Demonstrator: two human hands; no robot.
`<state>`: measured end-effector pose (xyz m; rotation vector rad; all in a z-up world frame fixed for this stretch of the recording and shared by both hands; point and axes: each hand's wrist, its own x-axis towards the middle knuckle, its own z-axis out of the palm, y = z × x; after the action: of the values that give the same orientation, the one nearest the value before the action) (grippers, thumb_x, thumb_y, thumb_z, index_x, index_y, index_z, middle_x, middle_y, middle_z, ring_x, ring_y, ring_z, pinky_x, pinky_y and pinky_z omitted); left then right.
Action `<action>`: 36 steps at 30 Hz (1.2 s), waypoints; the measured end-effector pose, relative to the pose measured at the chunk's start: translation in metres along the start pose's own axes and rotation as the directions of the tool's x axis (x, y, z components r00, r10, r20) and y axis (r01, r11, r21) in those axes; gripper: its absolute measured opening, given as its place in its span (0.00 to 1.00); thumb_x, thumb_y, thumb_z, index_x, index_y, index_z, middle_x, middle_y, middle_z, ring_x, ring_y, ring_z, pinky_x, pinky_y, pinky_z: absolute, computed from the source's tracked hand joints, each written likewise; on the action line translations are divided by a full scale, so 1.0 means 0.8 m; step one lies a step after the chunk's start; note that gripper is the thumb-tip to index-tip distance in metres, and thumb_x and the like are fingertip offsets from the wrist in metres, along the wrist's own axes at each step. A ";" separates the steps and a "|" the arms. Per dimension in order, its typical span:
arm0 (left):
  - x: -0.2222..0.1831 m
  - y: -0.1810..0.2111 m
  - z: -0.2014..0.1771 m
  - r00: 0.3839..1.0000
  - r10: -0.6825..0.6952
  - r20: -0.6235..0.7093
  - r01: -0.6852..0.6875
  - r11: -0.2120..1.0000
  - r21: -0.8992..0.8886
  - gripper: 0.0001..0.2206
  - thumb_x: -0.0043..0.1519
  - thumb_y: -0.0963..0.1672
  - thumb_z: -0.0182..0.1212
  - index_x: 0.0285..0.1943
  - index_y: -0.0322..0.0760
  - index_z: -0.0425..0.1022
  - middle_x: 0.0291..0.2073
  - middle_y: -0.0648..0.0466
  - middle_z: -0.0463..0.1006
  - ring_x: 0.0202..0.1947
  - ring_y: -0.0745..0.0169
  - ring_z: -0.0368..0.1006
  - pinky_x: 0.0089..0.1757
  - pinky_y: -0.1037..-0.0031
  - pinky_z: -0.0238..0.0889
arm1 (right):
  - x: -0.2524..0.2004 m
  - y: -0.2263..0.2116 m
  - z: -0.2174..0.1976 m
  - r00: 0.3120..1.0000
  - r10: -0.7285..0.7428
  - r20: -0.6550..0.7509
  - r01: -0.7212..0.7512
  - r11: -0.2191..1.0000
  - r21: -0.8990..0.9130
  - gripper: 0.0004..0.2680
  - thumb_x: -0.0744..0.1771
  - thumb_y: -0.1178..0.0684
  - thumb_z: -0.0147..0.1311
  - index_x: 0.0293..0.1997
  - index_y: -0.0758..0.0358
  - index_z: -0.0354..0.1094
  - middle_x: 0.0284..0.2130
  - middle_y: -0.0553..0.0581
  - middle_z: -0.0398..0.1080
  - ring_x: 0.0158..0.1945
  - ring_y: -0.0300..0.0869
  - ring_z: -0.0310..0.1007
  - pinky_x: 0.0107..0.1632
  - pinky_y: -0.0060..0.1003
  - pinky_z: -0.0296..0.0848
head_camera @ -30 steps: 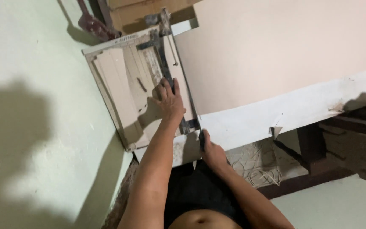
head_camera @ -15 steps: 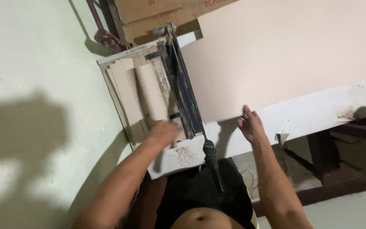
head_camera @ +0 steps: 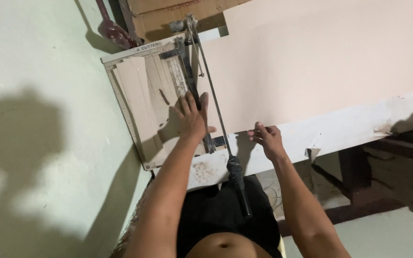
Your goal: Cutting cardboard sheets into smaller pieces using a manual paper cutter.
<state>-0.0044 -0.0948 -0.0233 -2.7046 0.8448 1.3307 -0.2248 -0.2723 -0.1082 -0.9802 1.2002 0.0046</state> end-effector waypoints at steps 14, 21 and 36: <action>0.024 0.017 0.021 0.984 -0.177 0.028 0.177 0.984 0.026 0.54 0.56 0.46 0.73 0.81 0.46 0.28 0.76 0.33 0.26 0.76 0.27 0.22 0.56 0.14 0.32 | -0.172 0.055 0.083 0.950 0.008 0.312 0.310 -0.120 -0.943 0.32 0.68 0.50 0.47 0.80 0.63 0.31 0.41 0.69 0.78 0.41 0.59 0.82 0.43 0.53 0.81; -0.004 0.028 0.003 0.987 -0.142 0.077 0.130 0.981 0.147 0.39 0.61 0.52 0.66 0.80 0.48 0.49 0.78 0.39 0.21 0.76 0.33 0.13 0.62 0.26 0.17 | -0.285 -0.132 0.091 0.952 0.145 0.271 0.159 0.524 -0.837 0.35 0.65 0.47 0.58 0.78 0.58 0.35 0.38 0.75 0.79 0.40 0.66 0.82 0.42 0.59 0.81; -0.047 -0.153 0.078 0.926 0.257 0.277 -0.377 0.669 0.641 0.05 0.58 0.42 0.64 0.30 0.48 0.83 0.29 0.54 0.84 0.33 0.54 0.81 0.38 0.58 0.70 | 0.009 0.001 -0.076 0.994 0.101 -0.043 -0.083 0.947 0.311 0.17 0.70 0.43 0.61 0.49 0.53 0.50 0.30 0.47 0.56 0.19 0.44 0.66 0.23 0.35 0.67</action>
<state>-0.0109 0.0421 -0.0621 -1.8912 1.4867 0.9672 -0.2694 -0.3139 -0.1154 -0.6521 1.2558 -0.1358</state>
